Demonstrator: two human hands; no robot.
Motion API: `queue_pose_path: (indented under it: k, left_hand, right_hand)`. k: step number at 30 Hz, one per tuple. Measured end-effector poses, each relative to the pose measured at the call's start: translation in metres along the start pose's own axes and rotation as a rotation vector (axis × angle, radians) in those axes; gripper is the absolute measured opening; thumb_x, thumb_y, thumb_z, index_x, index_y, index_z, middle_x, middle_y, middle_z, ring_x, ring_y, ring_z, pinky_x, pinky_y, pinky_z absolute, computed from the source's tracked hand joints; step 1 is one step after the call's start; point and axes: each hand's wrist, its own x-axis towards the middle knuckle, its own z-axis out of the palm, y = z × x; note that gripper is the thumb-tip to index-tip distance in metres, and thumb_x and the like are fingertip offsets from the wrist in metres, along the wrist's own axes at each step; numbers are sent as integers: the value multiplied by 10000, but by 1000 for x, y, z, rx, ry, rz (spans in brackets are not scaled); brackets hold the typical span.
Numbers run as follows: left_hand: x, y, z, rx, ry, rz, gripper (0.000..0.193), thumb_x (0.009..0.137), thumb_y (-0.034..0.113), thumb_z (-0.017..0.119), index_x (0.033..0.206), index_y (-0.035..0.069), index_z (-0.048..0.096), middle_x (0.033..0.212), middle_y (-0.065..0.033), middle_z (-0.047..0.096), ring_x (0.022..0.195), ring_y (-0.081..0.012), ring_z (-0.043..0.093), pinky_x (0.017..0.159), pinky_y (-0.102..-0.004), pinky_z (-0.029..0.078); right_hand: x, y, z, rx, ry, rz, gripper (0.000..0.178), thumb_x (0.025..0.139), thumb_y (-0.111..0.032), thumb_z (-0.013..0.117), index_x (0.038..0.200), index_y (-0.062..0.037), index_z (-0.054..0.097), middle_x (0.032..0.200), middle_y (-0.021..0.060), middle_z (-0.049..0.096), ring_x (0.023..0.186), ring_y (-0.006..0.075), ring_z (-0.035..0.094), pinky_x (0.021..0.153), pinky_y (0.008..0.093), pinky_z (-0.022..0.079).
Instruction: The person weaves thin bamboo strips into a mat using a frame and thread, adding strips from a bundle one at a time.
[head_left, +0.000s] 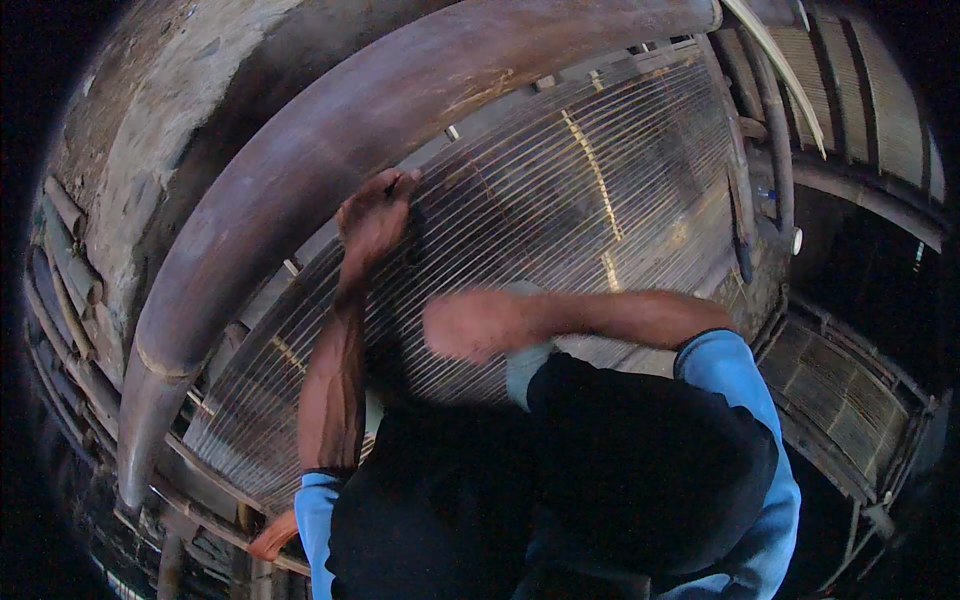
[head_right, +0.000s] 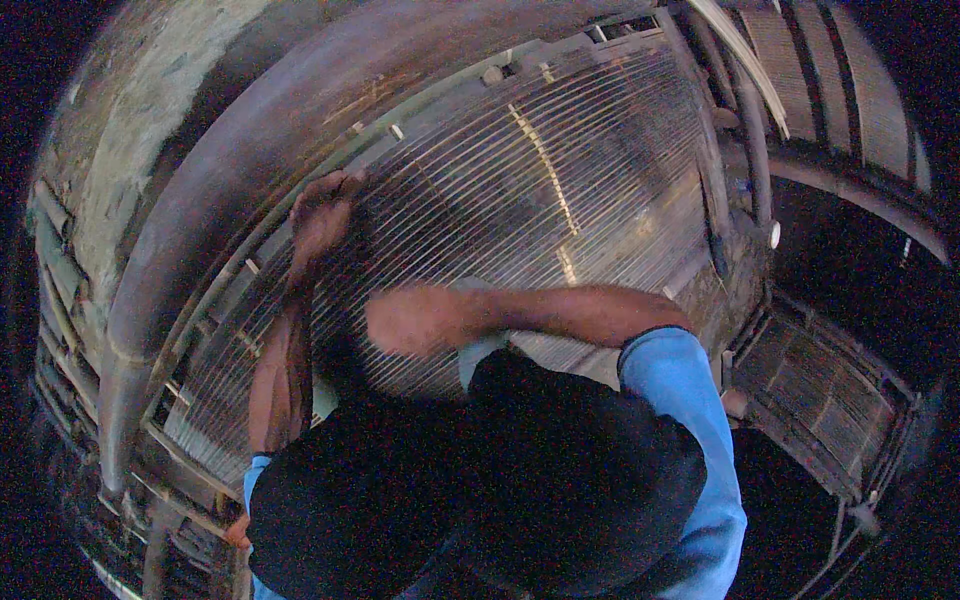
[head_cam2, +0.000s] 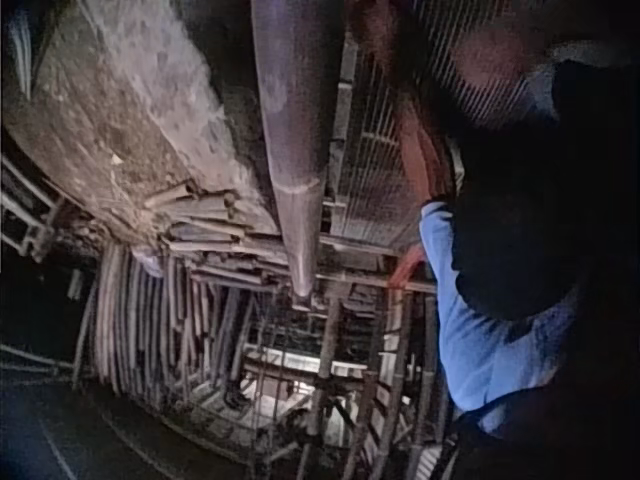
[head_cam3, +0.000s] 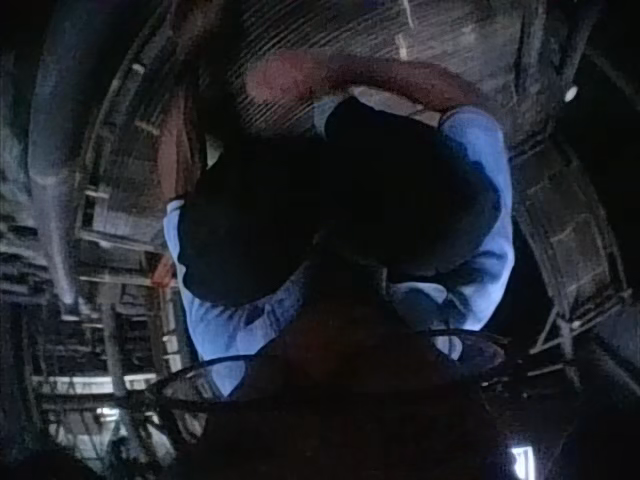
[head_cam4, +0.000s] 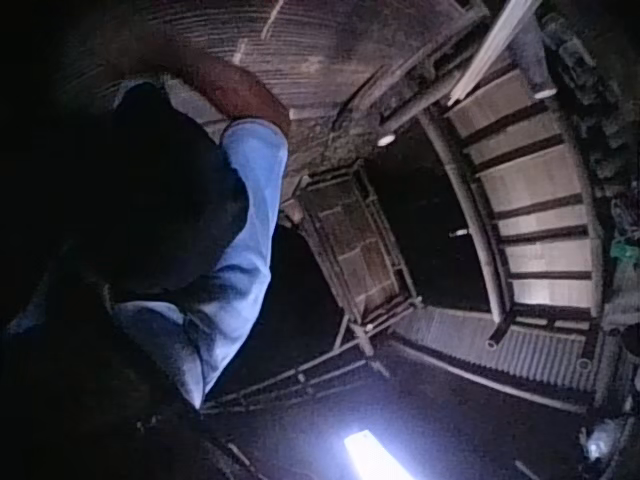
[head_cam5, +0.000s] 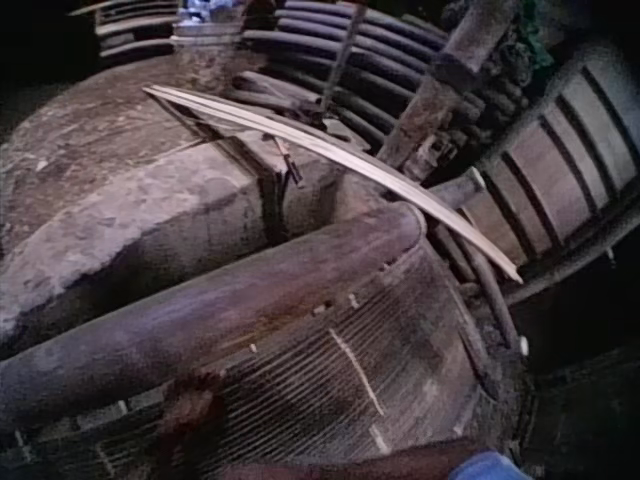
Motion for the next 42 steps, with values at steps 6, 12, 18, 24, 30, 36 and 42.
queue_pose_path:
  k: [6, 12, 18, 24, 30, 36, 42]
  left_hand:
    - [-45, -8, 5, -155, 372, 350, 289, 803, 228, 762, 1045, 85, 690, 957, -148, 666, 940, -352, 622, 861, -450, 466]
    - [-77, -5, 9, 143, 537, 467, 298, 744, 235, 799, 979, 95, 680, 999, -96, 598, 959, -332, 565, 821, -459, 455]
    - [-72, -16, 19, 195, 427, 585, 157, 804, 131, 698, 916, 58, 618, 997, -113, 581, 942, -337, 544, 784, -467, 436]
    - [-76, -2, 34, 359, 431, 478, 93, 821, 54, 624, 867, 45, 544, 977, -148, 573, 921, -367, 543, 743, -493, 437]
    - [-70, 16, 19, 317, 348, 480, 214, 823, 111, 677, 961, 15, 546, 1008, -197, 556, 962, -403, 541, 818, -509, 453]
    - [-73, 13, 27, 328, 481, 576, 293, 828, 195, 725, 1017, 32, 572, 1053, -204, 548, 955, -403, 542, 809, -485, 452]
    - [-86, 14, 13, 169, 283, 374, 252, 918, 304, 649, 944, 56, 609, 872, -140, 579, 774, -312, 544, 697, -407, 418]
  right_hand:
    - [-24, -17, -8, -181, -57, 160, 319, 935, -274, 526, 1125, -27, 595, 1055, 160, 581, 1018, 320, 573, 901, 413, 467]
    - [-13, 35, -88, -569, 521, 369, 350, 810, -46, 648, 1150, -129, 662, 1042, 89, 627, 998, 287, 620, 848, 407, 521]
    - [2, 63, -97, -717, 399, 262, 351, 756, -39, 640, 1083, -162, 671, 1070, 53, 607, 1046, 271, 594, 869, 405, 505]
    - [-6, 79, -101, -751, 458, 194, 192, 786, -89, 620, 973, -131, 635, 1049, 67, 588, 1055, 263, 571, 863, 403, 491]
    - [-6, 93, -111, -816, 403, 174, 166, 778, -199, 668, 914, -112, 628, 984, 76, 580, 1044, 252, 561, 913, 381, 463]
    - [4, 82, -103, -778, 509, 361, 153, 794, -198, 650, 898, -86, 650, 1028, 116, 594, 1093, 291, 534, 962, 399, 413]
    - [8, 68, -97, -738, 482, 240, 145, 851, -186, 610, 955, -86, 628, 1029, 133, 611, 1100, 308, 532, 988, 466, 357]
